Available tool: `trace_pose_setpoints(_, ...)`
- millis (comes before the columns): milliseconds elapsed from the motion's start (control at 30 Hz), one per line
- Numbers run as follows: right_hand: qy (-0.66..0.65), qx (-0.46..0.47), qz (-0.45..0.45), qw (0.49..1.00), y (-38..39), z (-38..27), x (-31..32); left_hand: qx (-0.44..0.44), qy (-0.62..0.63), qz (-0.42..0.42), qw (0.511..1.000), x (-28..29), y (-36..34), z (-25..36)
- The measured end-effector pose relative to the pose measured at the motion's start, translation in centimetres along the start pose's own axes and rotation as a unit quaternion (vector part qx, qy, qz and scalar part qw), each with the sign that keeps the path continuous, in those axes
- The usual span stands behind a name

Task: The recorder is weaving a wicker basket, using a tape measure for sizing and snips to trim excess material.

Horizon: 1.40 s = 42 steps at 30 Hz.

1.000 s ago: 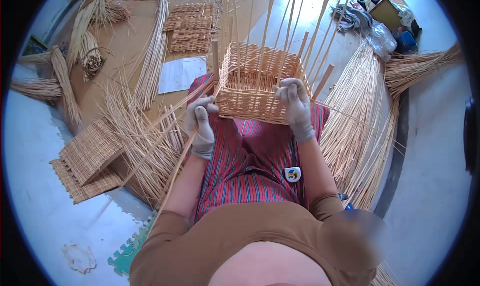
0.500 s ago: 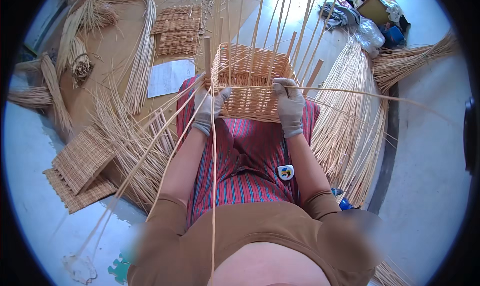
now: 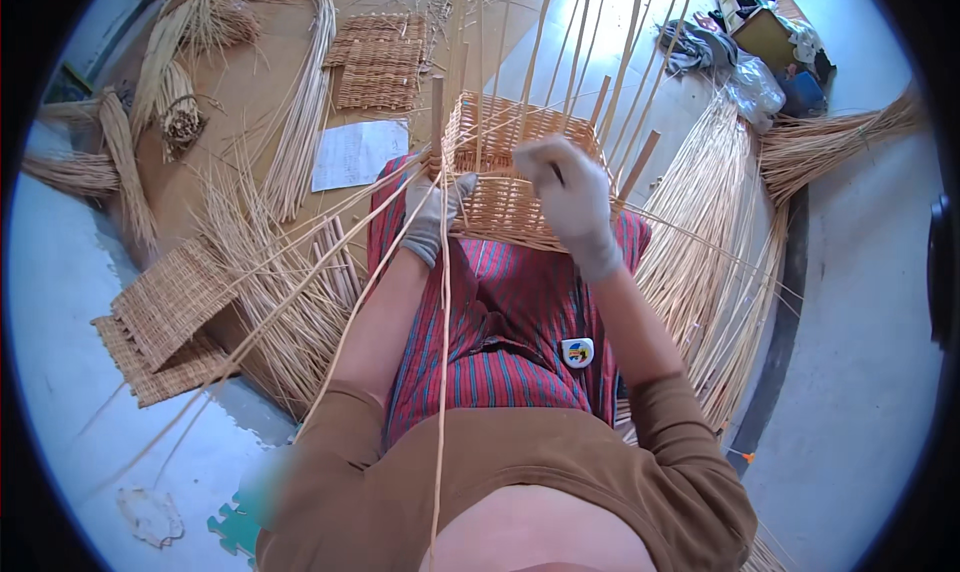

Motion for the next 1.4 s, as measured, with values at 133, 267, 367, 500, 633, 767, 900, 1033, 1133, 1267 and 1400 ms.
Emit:
trace_pose_setpoints(133,0.169,0.14,-0.069,0.973,-9.8,-0.8,-3.3,0.037,0.004,0.037,0.999,-0.3,0.0,0.6)
trace_pose_setpoints(267,0.353,-0.038,-0.043,0.934,-13.9,2.4,-6.7,0.083,0.09,0.07,0.99,-0.7,0.5,1.6)
trace_pose_setpoints(367,0.344,-0.003,0.003,0.939,-12.3,3.1,-7.0,0.067,0.04,0.044,0.996,-0.5,0.5,1.1)
trace_pose_setpoints(500,0.113,0.128,0.118,0.978,-4.0,3.8,-2.9,0.161,0.023,0.044,0.986,0.4,-0.9,-1.8)
trace_pose_setpoints(633,-0.357,-0.247,0.246,0.867,6.5,9.3,1.6,0.03,0.074,0.101,0.992,-0.2,0.6,-3.0)
trace_pose_setpoints(767,-0.358,-0.166,0.187,0.9,9.8,13.9,5.0,-0.075,-0.185,0.172,0.965,-2.3,6.0,1.0)
trace_pose_setpoints(900,-0.303,-0.213,0.265,0.89,8.5,12.4,4.2,-0.117,-0.192,-0.037,0.974,-6.5,3.3,4.6)
trace_pose_setpoints(1033,-0.032,0.095,0.222,0.97,0.3,6.8,2.0,0.13,-0.307,-0.172,0.927,-7.2,0.1,4.2)
trace_pose_setpoints(1133,0.273,0.197,0.129,0.933,-6.7,5.4,0.8,0.14,-0.296,-0.142,0.934,-7.3,-0.3,3.3)
trace_pose_setpoints(1267,-0.157,0.097,0.248,0.951,-1.4,9.1,4.8,0.138,-0.223,-0.113,0.958,-7.1,1.0,3.4)
trace_pose_setpoints(1400,-0.21,-0.173,0.281,0.92,9.2,12.3,9.3,-0.09,-0.257,0.058,0.96,-8.8,3.0,4.9)
Point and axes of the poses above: each hand's wrist, its own y-axis away from the middle knuckle, its own x-axis out of the back of the hand, z = x × y, the point moved 1 cm from there along -y, towards the middle knuckle, and after that the axes turned 3 degrees about x, right-handed, at the moved point
